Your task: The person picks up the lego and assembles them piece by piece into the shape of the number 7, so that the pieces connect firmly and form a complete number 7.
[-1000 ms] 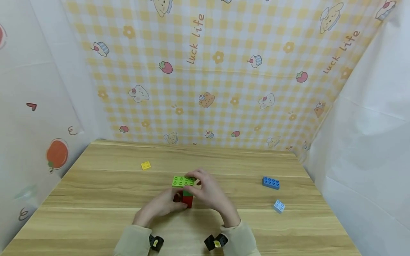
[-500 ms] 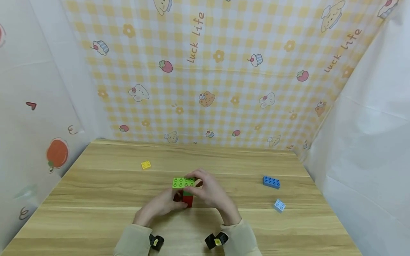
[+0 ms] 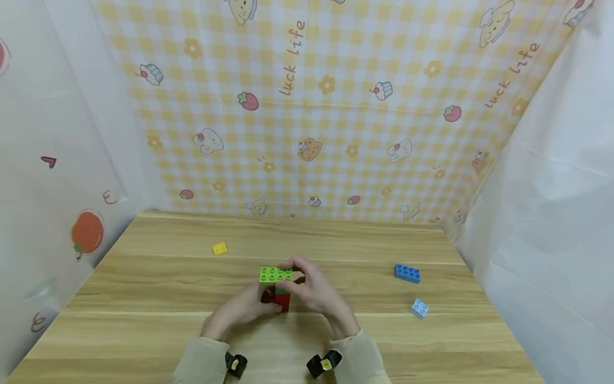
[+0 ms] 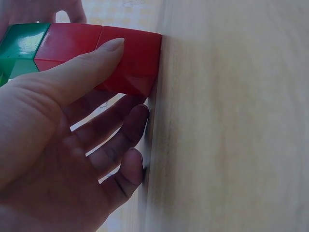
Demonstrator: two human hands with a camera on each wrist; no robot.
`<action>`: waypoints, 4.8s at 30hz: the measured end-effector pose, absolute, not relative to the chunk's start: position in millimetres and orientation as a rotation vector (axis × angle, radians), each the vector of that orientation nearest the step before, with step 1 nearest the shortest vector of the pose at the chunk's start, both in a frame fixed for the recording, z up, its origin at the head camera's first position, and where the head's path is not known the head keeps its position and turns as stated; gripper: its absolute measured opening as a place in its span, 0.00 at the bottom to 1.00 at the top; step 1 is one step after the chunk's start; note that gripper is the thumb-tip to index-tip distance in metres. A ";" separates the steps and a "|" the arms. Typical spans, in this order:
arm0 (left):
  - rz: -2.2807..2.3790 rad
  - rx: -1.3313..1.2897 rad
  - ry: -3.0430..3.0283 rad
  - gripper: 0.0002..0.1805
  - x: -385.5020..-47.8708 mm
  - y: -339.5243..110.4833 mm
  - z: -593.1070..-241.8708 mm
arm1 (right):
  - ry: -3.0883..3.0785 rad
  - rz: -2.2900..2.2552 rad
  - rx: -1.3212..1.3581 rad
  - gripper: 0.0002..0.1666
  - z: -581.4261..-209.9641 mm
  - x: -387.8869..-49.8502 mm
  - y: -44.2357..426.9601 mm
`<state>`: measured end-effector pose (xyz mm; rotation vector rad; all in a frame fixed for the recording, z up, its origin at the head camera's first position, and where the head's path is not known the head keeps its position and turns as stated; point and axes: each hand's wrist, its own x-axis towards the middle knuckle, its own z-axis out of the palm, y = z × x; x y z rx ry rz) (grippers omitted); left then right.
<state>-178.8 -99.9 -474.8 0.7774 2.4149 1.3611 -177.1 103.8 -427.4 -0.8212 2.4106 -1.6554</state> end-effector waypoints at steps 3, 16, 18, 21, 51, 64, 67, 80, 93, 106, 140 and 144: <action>1.364 0.777 2.413 0.26 -178.5 -99.3 -475.6 | 2.367 -1.682 -0.805 0.12 -430.4 -177.4 104.2; 1.374 0.787 2.403 0.25 -178.0 -99.3 -475.2 | 2.321 -1.638 -0.841 0.12 -435.3 -175.8 102.7; 1.374 0.785 2.405 0.25 -178.1 -99.4 -474.9 | 2.317 -1.642 -0.836 0.12 -435.1 -176.0 102.7; 1.368 0.781 2.412 0.26 -178.3 -99.2 -474.8 | 2.313 -1.644 -0.830 0.13 -435.3 -176.5 102.7; 1.296 0.656 2.425 0.23 -185.8 -125.9 -462.9 | 2.224 -1.676 -0.790 0.14 -435.3 -179.1 104.6; 1.085 0.536 2.676 0.17 -232.6 -181.9 -442.2 | 2.200 -1.703 -0.746 0.17 -438.1 -178.6 102.8; 1.026 0.577 2.772 0.16 -243.2 -190.2 -440.9 | 2.201 -1.699 -0.743 0.17 -438.1 -179.4 103.6; 0.950 0.496 2.904 0.21 -270.8 -212.5 -447.4 | 2.202 -1.660 -0.752 0.17 -416.3 -173.4 99.8; 0.915 0.418 2.844 0.27 -280.4 -217.3 -459.0 | 2.183 -1.671 -0.720 0.16 -406.4 -164.6 101.0; 0.897 0.421 2.824 0.20 -284.1 -215.7 -465.1 | 2.177 -1.673 -0.724 0.16 -407.8 -165.2 100.5; 1.138 0.792 2.717 0.20 -202.1 -169.2 -414.8 | 2.183 -1.666 -0.719 0.16 -428.2 -176.8 103.0; 1.202 0.883 2.663 0.21 -193.7 -164.4 -413.4 | 2.178 -1.671 -0.748 0.17 -436.7 -180.0 103.5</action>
